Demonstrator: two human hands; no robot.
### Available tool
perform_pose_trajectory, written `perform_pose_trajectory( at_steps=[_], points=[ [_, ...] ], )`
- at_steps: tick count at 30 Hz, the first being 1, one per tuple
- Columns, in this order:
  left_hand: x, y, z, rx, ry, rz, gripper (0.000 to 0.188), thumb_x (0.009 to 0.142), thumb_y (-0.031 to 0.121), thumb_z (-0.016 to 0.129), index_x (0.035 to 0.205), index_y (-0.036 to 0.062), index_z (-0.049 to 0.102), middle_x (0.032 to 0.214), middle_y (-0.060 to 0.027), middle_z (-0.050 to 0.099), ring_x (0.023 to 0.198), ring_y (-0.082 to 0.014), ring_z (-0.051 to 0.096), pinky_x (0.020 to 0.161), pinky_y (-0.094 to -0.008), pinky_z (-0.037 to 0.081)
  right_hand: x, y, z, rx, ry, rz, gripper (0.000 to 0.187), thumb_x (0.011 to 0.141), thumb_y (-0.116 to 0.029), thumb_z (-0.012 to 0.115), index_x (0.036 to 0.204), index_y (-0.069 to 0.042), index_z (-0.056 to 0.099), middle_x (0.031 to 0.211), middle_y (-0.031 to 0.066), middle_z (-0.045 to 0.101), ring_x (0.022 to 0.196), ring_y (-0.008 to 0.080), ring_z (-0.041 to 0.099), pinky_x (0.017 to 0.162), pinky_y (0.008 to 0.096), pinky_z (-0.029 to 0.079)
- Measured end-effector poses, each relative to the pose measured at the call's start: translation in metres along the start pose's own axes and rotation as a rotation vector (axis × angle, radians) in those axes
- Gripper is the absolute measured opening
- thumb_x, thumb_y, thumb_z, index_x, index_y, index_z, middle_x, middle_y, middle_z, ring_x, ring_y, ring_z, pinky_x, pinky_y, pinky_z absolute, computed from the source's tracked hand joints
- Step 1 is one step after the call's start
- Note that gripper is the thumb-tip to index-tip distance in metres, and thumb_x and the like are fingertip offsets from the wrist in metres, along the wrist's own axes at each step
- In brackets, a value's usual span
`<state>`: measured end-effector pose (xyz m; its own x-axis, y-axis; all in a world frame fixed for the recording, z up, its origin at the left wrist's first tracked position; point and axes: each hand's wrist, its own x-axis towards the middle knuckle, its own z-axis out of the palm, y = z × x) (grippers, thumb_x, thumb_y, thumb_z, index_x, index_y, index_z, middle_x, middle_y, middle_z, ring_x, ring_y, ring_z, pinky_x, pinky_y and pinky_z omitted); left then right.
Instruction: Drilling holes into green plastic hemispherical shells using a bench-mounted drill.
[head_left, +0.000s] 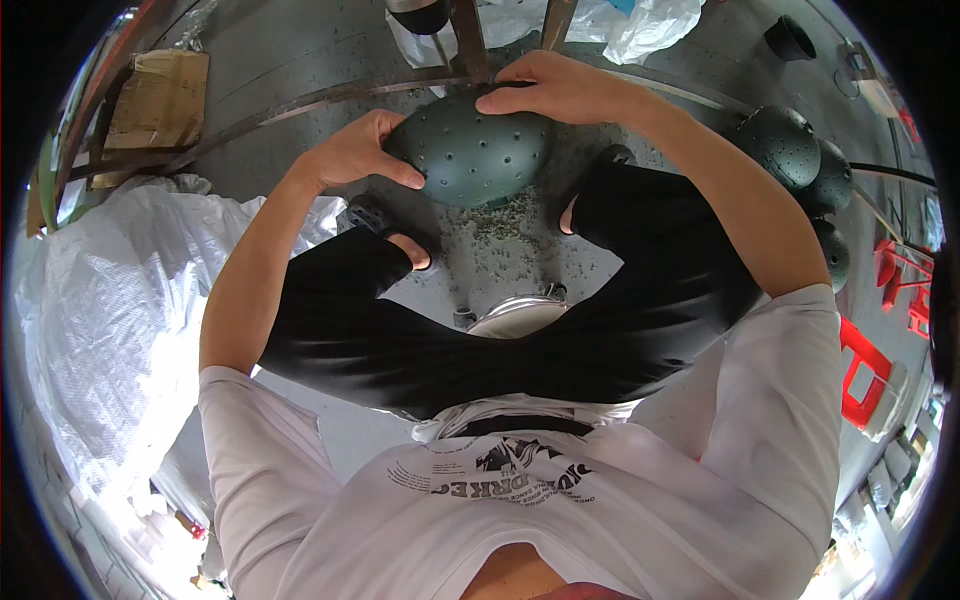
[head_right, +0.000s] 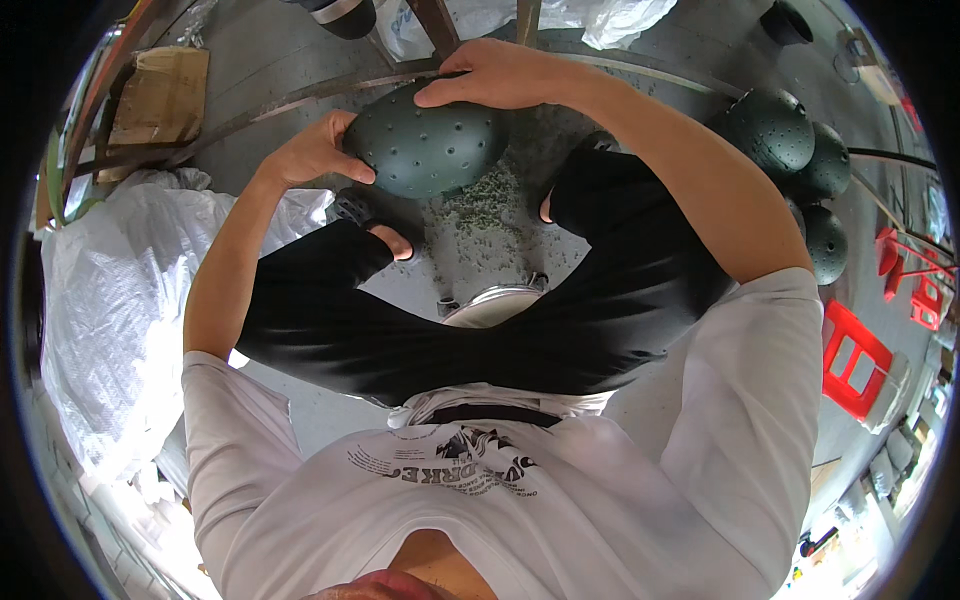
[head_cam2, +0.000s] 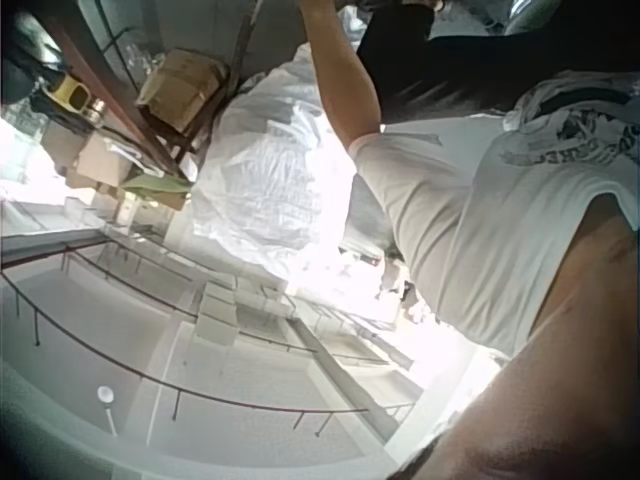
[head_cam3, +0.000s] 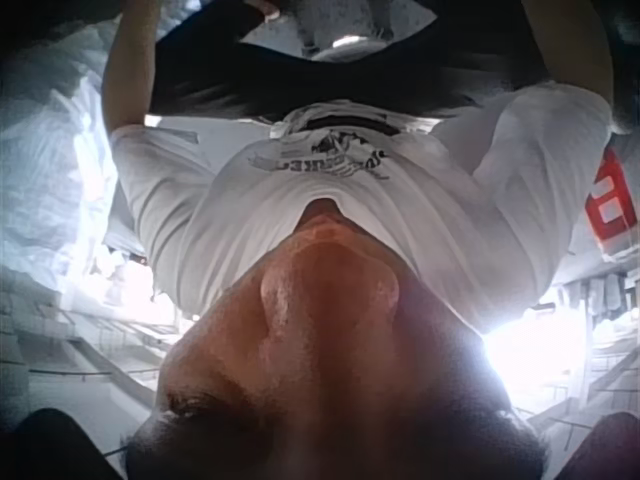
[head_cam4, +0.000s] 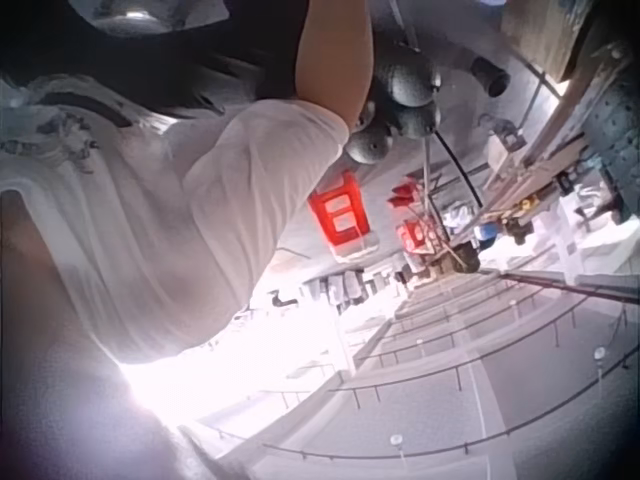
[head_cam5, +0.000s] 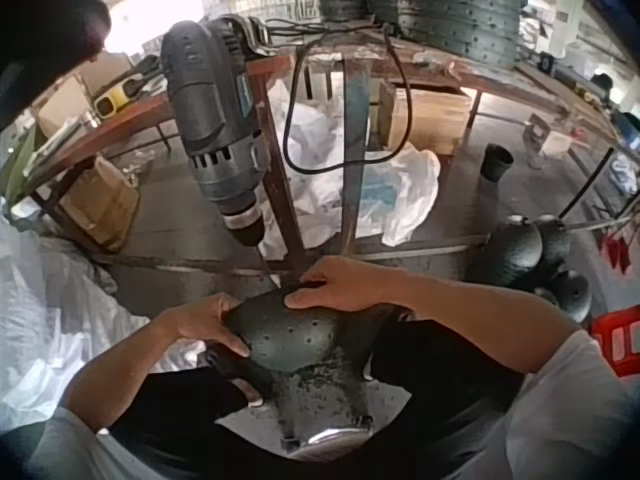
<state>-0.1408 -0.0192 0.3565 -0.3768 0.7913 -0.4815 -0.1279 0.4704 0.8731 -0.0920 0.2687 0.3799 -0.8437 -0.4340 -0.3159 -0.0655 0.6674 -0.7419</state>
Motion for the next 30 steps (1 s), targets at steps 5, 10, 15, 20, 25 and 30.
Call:
perform_pose_trajectory(
  at_steps=[5,10,15,20,25,30],
  points=[
    [-0.003,0.003,-0.003,0.008,-0.006,-0.018,0.045,0.069,0.008,0.085,0.109,-0.0018,0.068,0.096,-0.0026,0.071,0.089,-0.0111,0.063,0.090,-0.0264,0.047,-0.003,0.005,-0.010,-0.069,-0.060,-0.037,0.060,0.084,-0.040,0.063,0.130,-0.002,0.059,0.126,0.0150,0.056,0.111,0.0248,0.055,0.097,0.0341,0.043],
    [-0.004,-0.002,-0.006,0.051,-0.064,-0.041,0.044,0.072,0.009,0.084,0.111,-0.0017,0.067,0.099,-0.0026,0.071,0.094,-0.0111,0.062,0.092,-0.0270,0.047,-0.001,0.003,-0.014,0.043,-0.172,-0.055,0.056,0.082,-0.032,0.060,0.129,-0.001,0.059,0.120,0.0140,0.059,0.108,0.0236,0.056,0.093,0.0341,0.044],
    [0.000,0.018,0.019,-0.030,0.060,0.119,0.035,0.086,0.025,0.074,0.110,0.0011,0.065,0.101,-0.0005,0.064,0.098,-0.0090,0.055,0.089,-0.0259,0.043,0.002,0.002,0.004,-0.024,-0.226,-0.132,0.049,0.085,-0.029,0.058,0.123,0.002,0.059,0.103,0.0130,0.063,0.096,0.0215,0.058,0.085,0.0341,0.045],
    [0.009,0.015,0.030,0.117,0.208,-0.069,0.054,0.093,0.039,0.065,0.128,-0.0016,0.057,0.119,-0.0053,0.063,0.110,-0.0130,0.056,0.100,-0.0279,0.041,0.000,-0.002,0.011,-0.005,-0.120,-0.155,0.039,0.087,-0.029,0.057,0.111,0.001,0.061,0.094,0.0080,0.061,0.089,0.0184,0.056,0.080,0.0337,0.045],
    [0.010,-0.007,0.020,0.037,0.113,0.015,0.044,0.098,0.039,0.060,0.120,0.0015,0.064,0.109,-0.0003,0.066,0.103,-0.0086,0.058,0.093,-0.0259,0.042,0.002,0.000,-0.002,0.140,-0.169,-0.072,0.039,0.089,-0.032,0.056,0.112,-0.002,0.064,0.099,0.0061,0.063,0.092,0.0153,0.057,0.083,0.0322,0.045],
    [-0.001,-0.010,0.013,-0.183,0.162,0.038,0.034,0.098,0.039,0.060,0.108,0.0073,0.069,0.099,0.0047,0.066,0.094,-0.0055,0.057,0.089,-0.0246,0.041,0.004,0.042,-0.009,0.487,-0.185,-0.084,0.044,0.092,-0.043,0.057,0.112,-0.005,0.067,0.103,0.0034,0.064,0.093,0.0146,0.057,0.086,0.0290,0.043]
  ],
)
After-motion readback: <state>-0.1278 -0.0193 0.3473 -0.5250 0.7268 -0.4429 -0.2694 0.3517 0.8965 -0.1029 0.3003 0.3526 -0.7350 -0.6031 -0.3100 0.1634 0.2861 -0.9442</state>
